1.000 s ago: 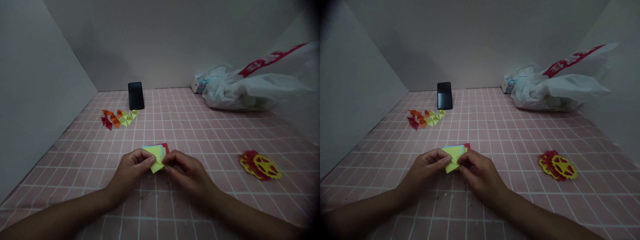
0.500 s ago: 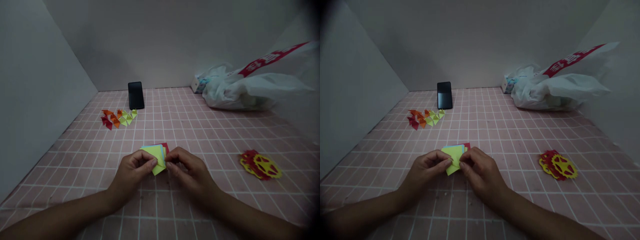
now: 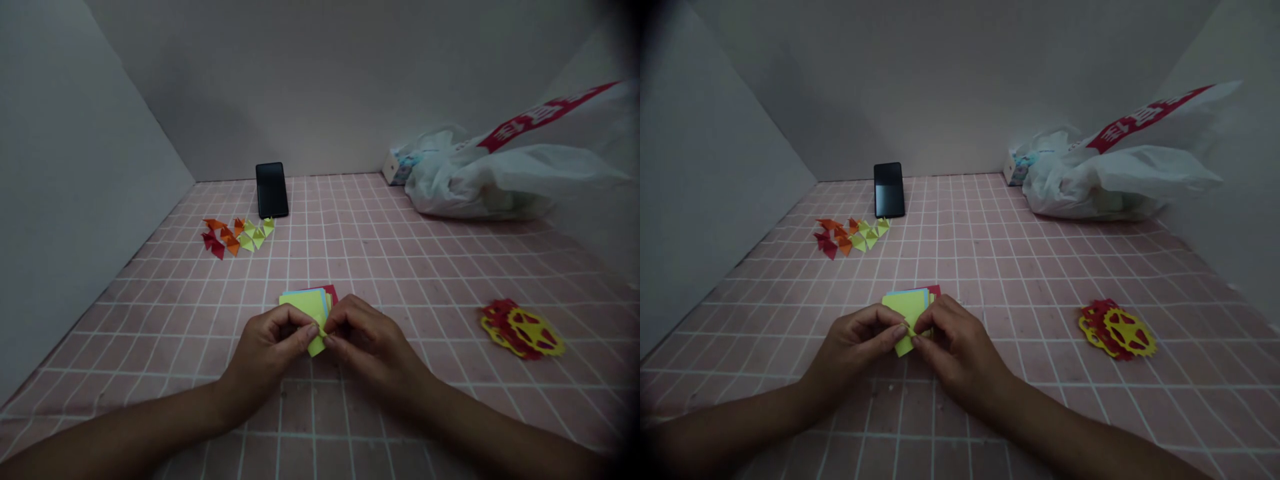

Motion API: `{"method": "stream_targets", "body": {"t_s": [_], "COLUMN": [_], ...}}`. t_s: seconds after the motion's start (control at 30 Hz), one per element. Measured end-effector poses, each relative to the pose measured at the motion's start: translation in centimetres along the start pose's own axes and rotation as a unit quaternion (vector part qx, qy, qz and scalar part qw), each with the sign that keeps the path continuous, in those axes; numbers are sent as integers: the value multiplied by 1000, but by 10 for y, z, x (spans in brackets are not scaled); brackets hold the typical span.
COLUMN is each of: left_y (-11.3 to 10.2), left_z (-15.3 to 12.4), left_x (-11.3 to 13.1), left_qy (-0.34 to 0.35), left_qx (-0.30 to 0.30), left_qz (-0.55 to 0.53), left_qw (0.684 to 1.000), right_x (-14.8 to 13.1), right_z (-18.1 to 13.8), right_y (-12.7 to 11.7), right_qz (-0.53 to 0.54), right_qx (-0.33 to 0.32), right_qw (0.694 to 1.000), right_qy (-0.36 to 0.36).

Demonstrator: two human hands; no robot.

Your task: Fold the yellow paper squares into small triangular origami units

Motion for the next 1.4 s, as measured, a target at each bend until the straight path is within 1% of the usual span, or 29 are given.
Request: {"method": "stream_targets", "body": {"t_s": [0.17, 0.3, 0.4, 0.57, 0.67, 0.77, 0.9, 0.97, 1.03, 1.13, 1.23, 1.33, 1.4], "left_y": [1, 1, 1, 0, -1, -2, -1, -1, 0, 1, 2, 2, 1], "left_z": [0, 1, 2, 3, 3, 3, 3, 3, 3, 2, 1, 0, 0], "left_x": [1, 1, 2, 3, 3, 1, 1, 1, 1, 1, 1, 0, -1], "left_qy": [-5, -12, -18, -35, -38, -45, -44, -43, -42, -32, -36, -47, -48], "left_qx": [1, 0, 4, 20, 26, 29, 21, 21, 25, 22, 1, -15, -18], "left_qz": [-7, -14, -24, -39, -45, -47, -47, -44, -40, -34, -34, -45, -48], "left_qw": [1000, 1000, 1000, 998, 998, 997, 998, 998, 998, 999, 999, 998, 997], "right_x": [1, 1, 1, -1, -1, 0, 2, 3, 1, -2, -4, -3, -2], "right_z": [2, 1, 1, 3, 3, 3, 0, -2, -4, -3, 0, 4, 6], "right_y": [1, 2, 1, -1, -2, -1, 1, 1, 1, 0, 0, 0, 0], "right_qz": [-17, -11, 11, 87, 91, 39, -56, -85, -92, -59, -4, 56, 83], "right_qx": [1, -1, -8, -26, -32, -16, 17, 22, 23, 23, 10, -14, -22], "right_qw": [1000, 1000, 999, 994, 993, 998, 998, 994, 993, 998, 1000, 995, 991], "right_qy": [1, 18, 40, 63, 67, 44, -31, -58, -64, -32, 26, 83, 100]}}
Point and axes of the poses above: each hand's wrist, its own z-axis towards the middle knuckle, its own y-axis out of the palm, x = y × z, the point moved 1 cm from there along z, towards the middle knuckle, and after that the axes turned 13 degrees about y, right-handed, at the moved point
